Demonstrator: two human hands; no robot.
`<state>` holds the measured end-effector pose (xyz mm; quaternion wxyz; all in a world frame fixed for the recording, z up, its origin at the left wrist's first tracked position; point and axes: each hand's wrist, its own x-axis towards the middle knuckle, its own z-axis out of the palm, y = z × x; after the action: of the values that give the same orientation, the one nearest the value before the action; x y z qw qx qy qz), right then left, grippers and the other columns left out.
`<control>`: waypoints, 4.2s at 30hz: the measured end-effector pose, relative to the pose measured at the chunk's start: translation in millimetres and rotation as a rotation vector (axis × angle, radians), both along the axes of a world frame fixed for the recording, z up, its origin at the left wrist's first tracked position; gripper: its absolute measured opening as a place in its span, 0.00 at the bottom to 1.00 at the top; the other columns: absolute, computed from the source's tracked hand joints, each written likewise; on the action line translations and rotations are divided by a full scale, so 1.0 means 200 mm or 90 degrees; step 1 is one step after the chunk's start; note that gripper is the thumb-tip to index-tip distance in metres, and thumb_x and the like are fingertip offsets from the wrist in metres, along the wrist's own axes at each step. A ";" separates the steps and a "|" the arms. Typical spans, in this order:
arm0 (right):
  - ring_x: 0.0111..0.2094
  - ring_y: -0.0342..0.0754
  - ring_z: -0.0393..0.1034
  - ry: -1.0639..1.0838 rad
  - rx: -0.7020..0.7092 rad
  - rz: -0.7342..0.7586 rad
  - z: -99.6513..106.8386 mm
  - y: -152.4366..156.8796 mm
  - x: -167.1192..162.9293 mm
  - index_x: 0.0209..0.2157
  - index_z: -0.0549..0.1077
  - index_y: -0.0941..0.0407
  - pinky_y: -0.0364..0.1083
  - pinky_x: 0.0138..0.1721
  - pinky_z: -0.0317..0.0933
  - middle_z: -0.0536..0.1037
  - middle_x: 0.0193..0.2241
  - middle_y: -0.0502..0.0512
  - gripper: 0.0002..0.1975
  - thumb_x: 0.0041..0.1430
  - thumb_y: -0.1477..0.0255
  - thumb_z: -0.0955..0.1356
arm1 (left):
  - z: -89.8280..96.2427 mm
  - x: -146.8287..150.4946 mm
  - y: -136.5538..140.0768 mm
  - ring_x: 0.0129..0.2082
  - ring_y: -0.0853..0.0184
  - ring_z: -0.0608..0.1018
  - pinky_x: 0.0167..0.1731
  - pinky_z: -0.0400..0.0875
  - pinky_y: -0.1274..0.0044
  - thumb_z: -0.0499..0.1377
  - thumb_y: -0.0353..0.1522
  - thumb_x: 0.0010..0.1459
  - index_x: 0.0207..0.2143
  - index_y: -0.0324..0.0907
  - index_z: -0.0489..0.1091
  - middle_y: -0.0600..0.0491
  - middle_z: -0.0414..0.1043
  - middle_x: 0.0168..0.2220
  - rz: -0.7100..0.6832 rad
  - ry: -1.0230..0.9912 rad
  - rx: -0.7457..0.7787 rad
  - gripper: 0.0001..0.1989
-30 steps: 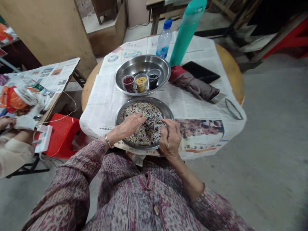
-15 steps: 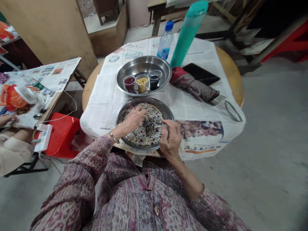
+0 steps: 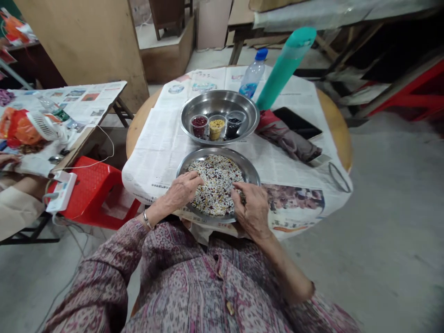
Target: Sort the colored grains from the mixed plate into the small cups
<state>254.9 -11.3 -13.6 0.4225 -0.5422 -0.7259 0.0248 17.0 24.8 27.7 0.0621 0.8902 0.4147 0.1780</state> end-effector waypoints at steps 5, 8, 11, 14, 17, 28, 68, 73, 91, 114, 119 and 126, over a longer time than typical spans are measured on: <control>0.36 0.50 0.73 -0.160 -0.168 0.133 0.09 -0.01 0.03 0.37 0.75 0.54 0.49 0.40 0.62 0.80 0.34 0.54 0.09 0.65 0.64 0.67 | -0.08 -0.04 -0.07 0.39 0.68 0.77 0.52 0.68 0.69 0.52 0.26 0.67 0.42 0.42 0.71 0.53 0.76 0.37 -0.041 -0.157 0.064 0.08; 0.35 0.47 0.73 -0.192 -0.281 0.266 0.12 -0.04 -0.03 0.32 0.74 0.52 0.46 0.37 0.63 0.79 0.31 0.50 0.06 0.64 0.68 0.68 | -0.13 -0.04 -0.09 0.36 0.67 0.76 0.54 0.67 0.68 0.53 0.25 0.63 0.39 0.42 0.71 0.53 0.76 0.35 -0.009 -0.232 0.102 0.08; 0.37 0.47 0.74 -0.195 -0.301 0.305 0.11 -0.03 -0.13 0.35 0.75 0.52 0.46 0.40 0.65 0.78 0.34 0.51 0.05 0.65 0.72 0.67 | -0.15 -0.03 -0.10 0.35 0.66 0.75 0.52 0.67 0.68 0.52 0.24 0.61 0.36 0.42 0.70 0.53 0.75 0.32 0.016 -0.265 0.114 0.08; 0.41 0.50 0.73 -0.198 -0.231 0.229 0.10 0.04 -0.20 0.42 0.75 0.53 0.48 0.43 0.67 0.78 0.38 0.55 0.08 0.65 0.73 0.65 | -0.16 -0.03 -0.10 0.34 0.65 0.75 0.49 0.67 0.69 0.52 0.24 0.60 0.36 0.42 0.70 0.53 0.74 0.31 0.018 -0.268 0.113 0.08; 0.44 0.53 0.72 -0.179 -0.173 0.121 0.09 0.18 -0.19 0.46 0.75 0.53 0.50 0.46 0.67 0.77 0.41 0.58 0.11 0.65 0.72 0.63 | -0.16 -0.03 -0.10 0.34 0.66 0.75 0.48 0.67 0.69 0.52 0.24 0.61 0.35 0.42 0.70 0.53 0.74 0.31 0.017 -0.270 0.102 0.08; 0.49 0.59 0.67 -0.201 -0.246 0.001 0.07 0.46 -0.26 0.49 0.75 0.57 0.56 0.52 0.64 0.76 0.43 0.64 0.15 0.65 0.65 0.65 | -0.15 -0.03 -0.09 0.32 0.65 0.74 0.47 0.69 0.68 0.52 0.25 0.59 0.35 0.42 0.69 0.53 0.72 0.30 0.020 -0.281 0.082 0.08; 0.39 0.52 0.70 0.098 -0.066 0.092 0.00 -0.08 0.01 0.35 0.75 0.53 0.52 0.46 0.64 0.79 0.32 0.55 0.07 0.65 0.73 0.65 | 0.09 0.17 -0.12 0.45 0.62 0.76 0.48 0.76 0.69 0.57 0.24 0.63 0.56 0.45 0.60 0.48 0.64 0.49 0.015 0.043 -0.220 0.20; 0.40 0.54 0.68 0.065 -0.098 0.075 -0.01 -0.07 0.01 0.34 0.75 0.52 0.54 0.47 0.63 0.77 0.32 0.56 0.10 0.65 0.74 0.62 | 0.00 0.34 0.01 0.44 0.64 0.75 0.50 0.74 0.70 0.53 0.22 0.64 0.51 0.43 0.65 0.50 0.66 0.46 -0.006 -0.069 -0.170 0.15; 0.44 0.53 0.70 0.121 -0.039 0.079 -0.05 -0.10 0.01 0.42 0.74 0.51 0.56 0.50 0.64 0.78 0.37 0.56 0.11 0.64 0.77 0.62 | -0.02 0.20 -0.02 0.42 0.63 0.74 0.45 0.74 0.70 0.60 0.27 0.62 0.45 0.44 0.66 0.51 0.68 0.42 0.145 -0.043 -0.162 0.10; 0.39 0.50 0.67 0.085 0.021 0.054 -0.06 -0.10 0.00 0.38 0.69 0.53 0.52 0.45 0.63 0.73 0.34 0.54 0.09 0.66 0.79 0.61 | 0.07 0.18 0.10 0.49 0.62 0.71 0.51 0.72 0.69 0.55 0.31 0.68 0.46 0.44 0.70 0.49 0.68 0.47 0.081 0.082 -0.133 0.06; 0.40 0.49 0.68 0.066 0.053 0.074 -0.10 -0.10 0.01 0.39 0.69 0.54 0.51 0.45 0.63 0.74 0.35 0.54 0.08 0.67 0.79 0.61 | 0.11 0.10 -0.07 0.57 0.55 0.69 0.52 0.73 0.66 0.69 0.42 0.56 0.58 0.49 0.63 0.48 0.61 0.57 0.028 0.085 -0.228 0.31; 0.39 0.50 0.69 0.058 0.084 0.081 -0.19 -0.08 0.04 0.39 0.70 0.55 0.51 0.45 0.62 0.75 0.34 0.55 0.08 0.69 0.74 0.60 | 0.05 0.23 -0.14 0.49 0.63 0.73 0.45 0.73 0.75 0.57 0.31 0.66 0.53 0.48 0.67 0.51 0.65 0.52 -0.040 0.140 -0.237 0.13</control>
<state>263.7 -27.0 -52.3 0.4876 -0.4640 -0.7390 0.0285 63.1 -3.8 38.4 0.1853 0.8898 0.4170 -0.0015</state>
